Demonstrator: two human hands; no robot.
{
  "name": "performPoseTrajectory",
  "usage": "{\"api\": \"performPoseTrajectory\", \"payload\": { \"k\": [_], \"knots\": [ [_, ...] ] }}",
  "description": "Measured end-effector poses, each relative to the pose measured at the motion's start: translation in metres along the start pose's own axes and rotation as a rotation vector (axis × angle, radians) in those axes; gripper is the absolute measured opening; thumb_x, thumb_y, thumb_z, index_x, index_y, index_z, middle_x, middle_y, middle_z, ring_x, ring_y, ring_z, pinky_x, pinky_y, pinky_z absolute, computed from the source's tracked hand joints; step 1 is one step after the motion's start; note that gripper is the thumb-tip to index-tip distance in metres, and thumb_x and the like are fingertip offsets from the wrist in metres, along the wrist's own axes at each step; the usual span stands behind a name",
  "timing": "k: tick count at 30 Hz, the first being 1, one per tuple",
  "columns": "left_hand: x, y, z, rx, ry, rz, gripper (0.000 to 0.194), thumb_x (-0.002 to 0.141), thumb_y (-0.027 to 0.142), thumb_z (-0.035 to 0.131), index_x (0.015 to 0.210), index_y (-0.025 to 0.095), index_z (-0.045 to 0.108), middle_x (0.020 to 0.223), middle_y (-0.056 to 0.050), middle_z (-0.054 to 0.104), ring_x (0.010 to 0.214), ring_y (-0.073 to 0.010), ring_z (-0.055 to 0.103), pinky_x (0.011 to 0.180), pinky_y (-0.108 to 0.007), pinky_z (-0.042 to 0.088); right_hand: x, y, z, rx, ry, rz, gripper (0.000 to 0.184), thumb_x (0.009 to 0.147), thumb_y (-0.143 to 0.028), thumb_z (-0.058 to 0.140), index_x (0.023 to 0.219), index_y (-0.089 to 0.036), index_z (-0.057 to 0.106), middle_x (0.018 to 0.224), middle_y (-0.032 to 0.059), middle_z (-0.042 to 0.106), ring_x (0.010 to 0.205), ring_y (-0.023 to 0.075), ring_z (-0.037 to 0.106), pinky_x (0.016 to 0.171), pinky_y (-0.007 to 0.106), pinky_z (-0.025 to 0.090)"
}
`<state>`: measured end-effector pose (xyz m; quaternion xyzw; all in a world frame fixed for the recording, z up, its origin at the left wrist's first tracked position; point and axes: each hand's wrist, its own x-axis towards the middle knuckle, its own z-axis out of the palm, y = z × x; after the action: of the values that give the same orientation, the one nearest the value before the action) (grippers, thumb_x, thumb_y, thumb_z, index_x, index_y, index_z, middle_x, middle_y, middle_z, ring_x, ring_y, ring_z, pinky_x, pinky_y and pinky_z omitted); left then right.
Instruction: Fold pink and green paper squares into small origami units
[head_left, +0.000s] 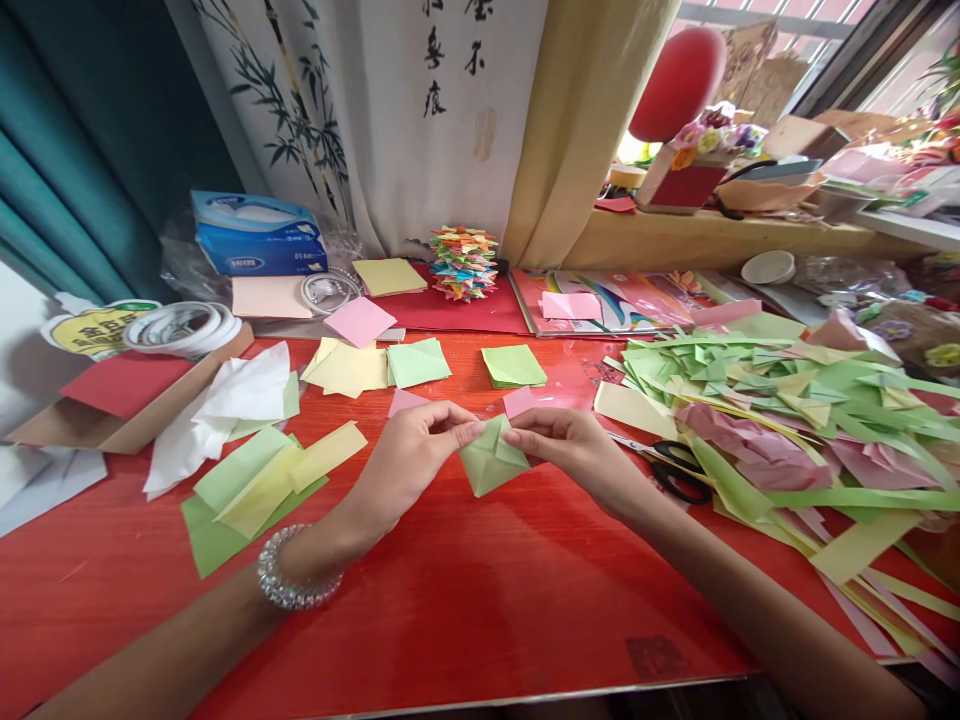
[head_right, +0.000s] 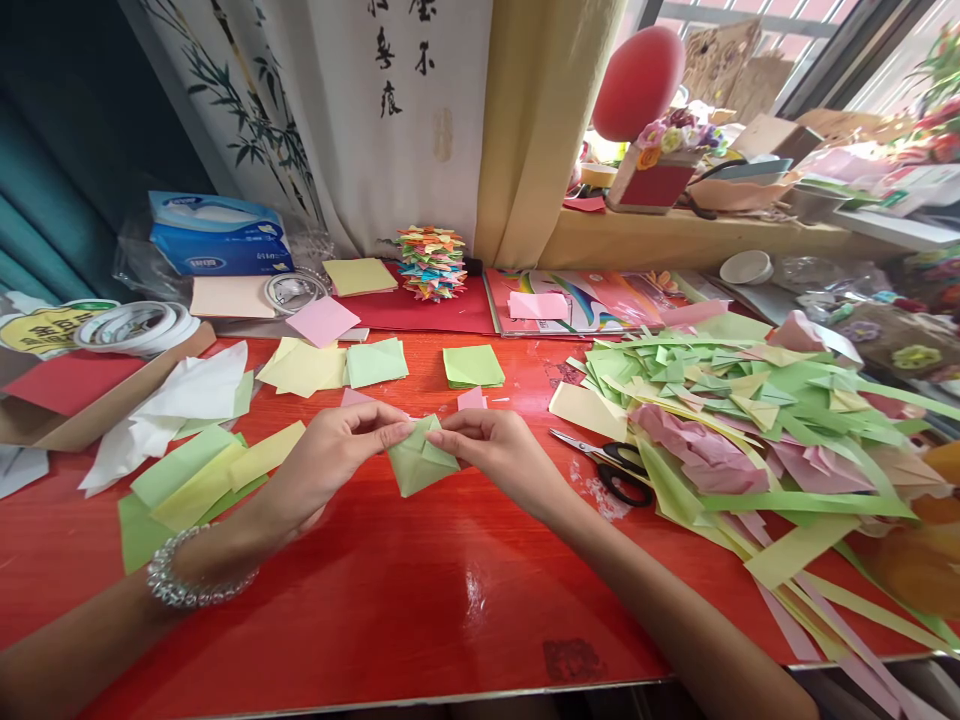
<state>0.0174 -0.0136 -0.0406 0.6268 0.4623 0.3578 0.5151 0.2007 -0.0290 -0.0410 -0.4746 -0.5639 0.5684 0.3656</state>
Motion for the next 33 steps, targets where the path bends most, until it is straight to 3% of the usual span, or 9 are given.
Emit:
{"api": "performPoseTrajectory", "payload": {
  "k": [4,8,10,16,20,25,30,33],
  "knots": [
    [0.0001,-0.0031,-0.0015,-0.042,0.094,-0.014,0.019,0.080,0.038,0.059,0.079,0.020,0.064,0.065,0.002,0.058,0.057,-0.0113,0.050,0.055,-0.024,0.038,0.0001,-0.0020,-0.0010,0.095,-0.106,0.080,0.028,0.071,-0.035,0.069,0.090,-0.015,0.064,0.083,0.0045,0.068,0.075,0.0159,0.065,0.071,0.030,0.052],
    [0.0007,-0.0048,-0.0008,-0.094,0.048,-0.046,0.022,0.081,0.041,0.056,0.080,0.019,0.059,0.051,0.005,0.048,0.043,-0.0086,0.043,0.049,-0.023,0.036,0.0007,-0.0005,-0.0009,0.102,-0.053,0.067,0.024,0.077,-0.037,0.063,0.081,-0.013,0.063,0.070,0.0041,0.067,0.064,0.0133,0.066,0.063,0.026,0.052],
    [0.0008,-0.0048,0.0004,-0.081,0.036,-0.044,0.023,0.081,0.042,0.056,0.079,0.019,0.058,0.050,0.005,0.049,0.043,-0.0085,0.044,0.050,-0.023,0.037,0.0003,0.0000,-0.0007,0.103,-0.033,0.063,0.023,0.076,-0.036,0.064,0.078,-0.013,0.062,0.067,0.0029,0.066,0.061,0.0130,0.065,0.061,0.025,0.052],
    [-0.0006,-0.0061,0.0031,0.015,0.030,-0.018,0.021,0.083,0.041,0.054,0.080,0.020,0.055,0.053,0.005,0.052,0.047,-0.0091,0.049,0.053,-0.023,0.039,-0.0014,-0.0008,-0.0008,0.133,-0.131,0.064,0.024,0.077,-0.034,0.064,0.088,-0.012,0.065,0.082,0.0041,0.066,0.072,0.0135,0.064,0.068,0.027,0.053],
    [-0.0011,-0.0035,0.0023,0.016,-0.025,0.016,0.019,0.085,0.039,0.052,0.085,0.020,0.054,0.053,0.006,0.052,0.049,-0.0103,0.052,0.057,-0.024,0.042,0.0001,-0.0001,-0.0007,0.161,-0.055,0.045,0.020,0.078,-0.031,0.063,0.084,-0.012,0.067,0.074,0.0012,0.065,0.063,0.0102,0.063,0.063,0.023,0.053],
    [0.0011,0.0012,-0.0009,-0.072,-0.108,0.052,0.020,0.081,0.036,0.059,0.092,0.018,0.056,0.078,0.001,0.061,0.059,-0.0099,0.057,0.061,-0.024,0.047,0.0009,-0.0007,-0.0011,0.180,-0.017,0.028,0.017,0.078,-0.028,0.062,0.080,-0.012,0.067,0.070,0.0009,0.065,0.062,0.0104,0.062,0.061,0.023,0.053],
    [0.0043,0.0023,-0.0033,-0.182,-0.199,-0.011,0.024,0.083,0.035,0.056,0.098,0.017,0.059,0.071,0.001,0.059,0.061,-0.0110,0.058,0.063,-0.025,0.050,0.0016,0.0004,-0.0029,0.179,0.014,0.005,0.017,0.077,-0.029,0.063,0.082,-0.014,0.069,0.070,0.0007,0.065,0.059,0.0102,0.061,0.059,0.025,0.053],
    [0.0049,0.0029,-0.0028,-0.198,-0.246,-0.025,0.022,0.080,0.032,0.060,0.096,0.017,0.061,0.079,-0.001,0.062,0.065,-0.0109,0.058,0.064,-0.024,0.050,0.0020,0.0014,-0.0040,0.170,0.001,-0.011,0.019,0.078,-0.029,0.062,0.087,-0.015,0.070,0.070,0.0015,0.065,0.061,0.0110,0.061,0.059,0.024,0.052]
  ]
}}
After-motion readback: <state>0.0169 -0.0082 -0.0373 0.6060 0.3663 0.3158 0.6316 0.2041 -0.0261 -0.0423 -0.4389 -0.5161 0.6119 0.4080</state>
